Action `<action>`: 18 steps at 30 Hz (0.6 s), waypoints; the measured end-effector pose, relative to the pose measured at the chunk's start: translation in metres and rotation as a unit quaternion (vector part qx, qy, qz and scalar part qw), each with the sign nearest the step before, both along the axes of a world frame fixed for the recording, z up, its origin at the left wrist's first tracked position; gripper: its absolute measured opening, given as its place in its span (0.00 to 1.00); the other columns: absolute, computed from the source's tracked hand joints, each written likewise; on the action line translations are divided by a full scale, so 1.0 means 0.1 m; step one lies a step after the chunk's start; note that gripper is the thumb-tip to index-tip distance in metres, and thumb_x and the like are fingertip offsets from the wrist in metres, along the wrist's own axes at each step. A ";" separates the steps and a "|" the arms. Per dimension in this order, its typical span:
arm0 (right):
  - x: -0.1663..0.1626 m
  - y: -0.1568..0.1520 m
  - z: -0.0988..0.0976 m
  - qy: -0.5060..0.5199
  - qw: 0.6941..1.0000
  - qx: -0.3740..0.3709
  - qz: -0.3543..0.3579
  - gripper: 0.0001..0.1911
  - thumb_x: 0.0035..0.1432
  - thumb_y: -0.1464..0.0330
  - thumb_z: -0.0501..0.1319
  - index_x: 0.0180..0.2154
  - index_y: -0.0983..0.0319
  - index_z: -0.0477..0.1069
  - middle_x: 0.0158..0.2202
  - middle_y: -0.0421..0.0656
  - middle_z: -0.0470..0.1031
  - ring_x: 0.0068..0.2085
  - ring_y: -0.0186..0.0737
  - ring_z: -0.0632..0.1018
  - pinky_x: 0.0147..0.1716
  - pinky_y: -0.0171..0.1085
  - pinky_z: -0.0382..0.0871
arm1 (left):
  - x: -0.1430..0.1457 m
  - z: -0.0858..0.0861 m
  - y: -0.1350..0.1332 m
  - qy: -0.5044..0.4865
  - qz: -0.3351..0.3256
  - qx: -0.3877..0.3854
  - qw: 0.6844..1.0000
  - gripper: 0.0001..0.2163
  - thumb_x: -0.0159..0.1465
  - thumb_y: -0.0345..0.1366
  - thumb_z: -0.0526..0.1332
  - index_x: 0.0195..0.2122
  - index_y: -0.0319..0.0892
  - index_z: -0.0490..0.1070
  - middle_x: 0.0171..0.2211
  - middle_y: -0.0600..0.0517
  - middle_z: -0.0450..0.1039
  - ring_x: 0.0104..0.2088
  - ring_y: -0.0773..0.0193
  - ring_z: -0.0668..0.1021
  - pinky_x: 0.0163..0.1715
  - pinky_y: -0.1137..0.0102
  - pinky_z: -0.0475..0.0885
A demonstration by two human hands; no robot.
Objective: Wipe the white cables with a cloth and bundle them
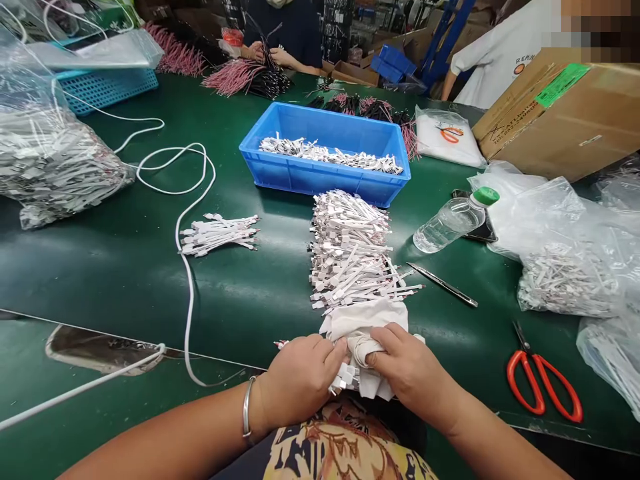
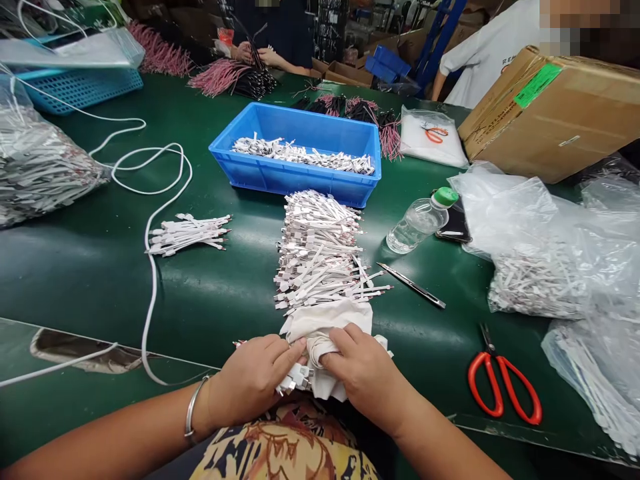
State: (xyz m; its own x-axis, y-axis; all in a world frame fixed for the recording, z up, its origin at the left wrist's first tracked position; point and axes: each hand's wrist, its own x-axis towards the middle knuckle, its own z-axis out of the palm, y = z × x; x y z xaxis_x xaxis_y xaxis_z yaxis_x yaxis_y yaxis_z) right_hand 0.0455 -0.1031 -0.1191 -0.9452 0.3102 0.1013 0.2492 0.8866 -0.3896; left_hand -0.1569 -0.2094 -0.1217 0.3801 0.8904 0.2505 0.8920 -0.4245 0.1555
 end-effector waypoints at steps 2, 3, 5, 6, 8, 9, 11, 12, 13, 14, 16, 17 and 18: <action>0.02 0.03 -0.01 -0.002 1.000 -0.008 0.014 0.11 0.60 0.77 0.50 0.34 0.62 0.70 0.37 0.47 0.67 0.35 0.42 0.63 0.32 0.39 0.59 | 0.00 0.00 0.01 0.000 -0.001 0.005 1.000 0.13 0.65 0.31 0.51 0.49 0.31 0.63 0.27 0.50 0.71 0.24 0.59 0.72 0.19 0.65 0.65; 0.03 0.04 -0.01 0.000 1.000 -0.012 0.019 0.11 0.60 0.77 0.50 0.35 0.62 0.70 0.38 0.47 0.67 0.35 0.42 0.63 0.33 0.39 0.59 | 0.00 0.00 0.01 0.000 -0.002 0.006 1.000 0.13 0.65 0.31 0.50 0.49 0.31 0.63 0.27 0.50 0.71 0.23 0.59 0.72 0.19 0.65 0.65; 0.04 0.06 -0.02 0.002 1.000 -0.012 0.028 0.12 0.61 0.77 0.49 0.36 0.63 0.70 0.38 0.48 0.67 0.35 0.42 0.63 0.34 0.39 0.59 | -0.01 0.00 0.02 -0.001 -0.007 0.006 1.000 0.13 0.65 0.30 0.49 0.49 0.31 0.63 0.26 0.49 0.71 0.23 0.59 0.72 0.19 0.65 0.65; 0.04 0.07 -0.02 0.000 0.999 -0.007 0.032 0.12 0.61 0.77 0.49 0.37 0.63 0.70 0.38 0.47 0.67 0.35 0.42 0.63 0.33 0.39 0.59 | -0.01 0.00 0.02 -0.001 -0.009 0.005 1.000 0.13 0.65 0.30 0.48 0.49 0.31 0.63 0.26 0.49 0.71 0.23 0.59 0.72 0.19 0.66 0.65; 0.02 0.08 0.00 -0.009 0.999 0.013 0.045 0.11 0.61 0.76 0.50 0.36 0.62 0.69 0.36 0.47 0.67 0.34 0.42 0.63 0.32 0.39 0.58 | -0.01 0.00 0.02 0.000 -0.010 0.003 1.000 0.13 0.65 0.29 0.48 0.49 0.31 0.63 0.26 0.49 0.70 0.23 0.59 0.72 0.19 0.66 0.65; 0.01 0.08 0.00 -0.013 0.998 0.024 0.051 0.11 0.61 0.76 0.50 0.35 0.62 0.69 0.36 0.46 0.67 0.34 0.42 0.63 0.31 0.39 0.58 | -0.01 0.00 0.02 0.000 -0.010 0.003 1.000 0.13 0.65 0.29 0.48 0.49 0.31 0.63 0.26 0.49 0.70 0.23 0.59 0.72 0.19 0.66 0.65; 0.00 0.08 0.02 -0.018 0.997 0.041 0.060 0.10 0.60 0.76 0.50 0.34 0.62 0.69 0.35 0.46 0.67 0.33 0.41 0.63 0.29 0.38 0.57 | -0.01 0.00 0.02 -0.002 -0.008 0.001 1.000 0.13 0.65 0.30 0.48 0.49 0.31 0.63 0.26 0.48 0.71 0.23 0.59 0.72 0.19 0.67 0.65; 0.01 0.08 0.02 -0.018 0.997 0.044 0.063 0.11 0.60 0.76 0.50 0.33 0.61 0.69 0.35 0.46 0.67 0.33 0.41 0.63 0.29 0.38 0.57 | -0.01 0.00 0.02 -0.003 -0.008 0.000 1.000 0.13 0.65 0.30 0.48 0.49 0.31 0.63 0.26 0.48 0.71 0.24 0.60 0.72 0.19 0.67 0.66; 0.02 0.09 0.02 -0.017 0.997 0.043 0.065 0.11 0.60 0.76 0.50 0.34 0.62 0.69 0.36 0.46 0.67 0.33 0.41 0.63 0.30 0.38 0.58 | -0.01 0.00 0.02 -0.004 -0.007 -0.001 1.000 0.13 0.65 0.30 0.48 0.49 0.31 0.63 0.26 0.48 0.71 0.24 0.60 0.72 0.20 0.67 0.66; 0.03 0.09 0.02 -0.014 0.997 0.040 0.066 0.11 0.61 0.77 0.50 0.34 0.62 0.70 0.36 0.47 0.68 0.33 0.41 0.63 0.31 0.38 0.59 | -0.01 0.00 0.01 -0.004 -0.006 -0.004 1.000 0.13 0.65 0.30 0.48 0.49 0.31 0.63 0.26 0.48 0.71 0.24 0.60 0.72 0.20 0.67 0.66; 0.04 0.09 0.01 -0.007 0.997 0.033 0.066 0.12 0.61 0.77 0.49 0.35 0.62 0.70 0.38 0.48 0.68 0.34 0.41 0.64 0.33 0.39 0.61 | 0.00 0.00 0.01 -0.004 -0.005 -0.009 1.000 0.13 0.65 0.30 0.49 0.49 0.32 0.63 0.26 0.48 0.70 0.24 0.60 0.72 0.20 0.67 0.66; 0.04 0.10 0.01 -0.005 0.997 0.031 0.066 0.13 0.61 0.77 0.48 0.36 0.62 0.70 0.38 0.48 0.68 0.34 0.41 0.64 0.33 0.39 0.61 | 0.00 0.00 0.00 -0.004 -0.006 -0.010 1.000 0.13 0.65 0.29 0.49 0.49 0.32 0.63 0.27 0.48 0.70 0.25 0.60 0.72 0.21 0.67 0.66; 0.04 0.10 0.01 -0.005 0.997 0.031 0.067 0.13 0.61 0.77 0.48 0.35 0.62 0.70 0.38 0.48 0.68 0.34 0.41 0.64 0.33 0.39 0.61 | -0.01 0.00 0.00 -0.003 -0.007 -0.011 1.000 0.13 0.65 0.29 0.49 0.49 0.32 0.63 0.27 0.48 0.70 0.25 0.60 0.72 0.21 0.67 0.66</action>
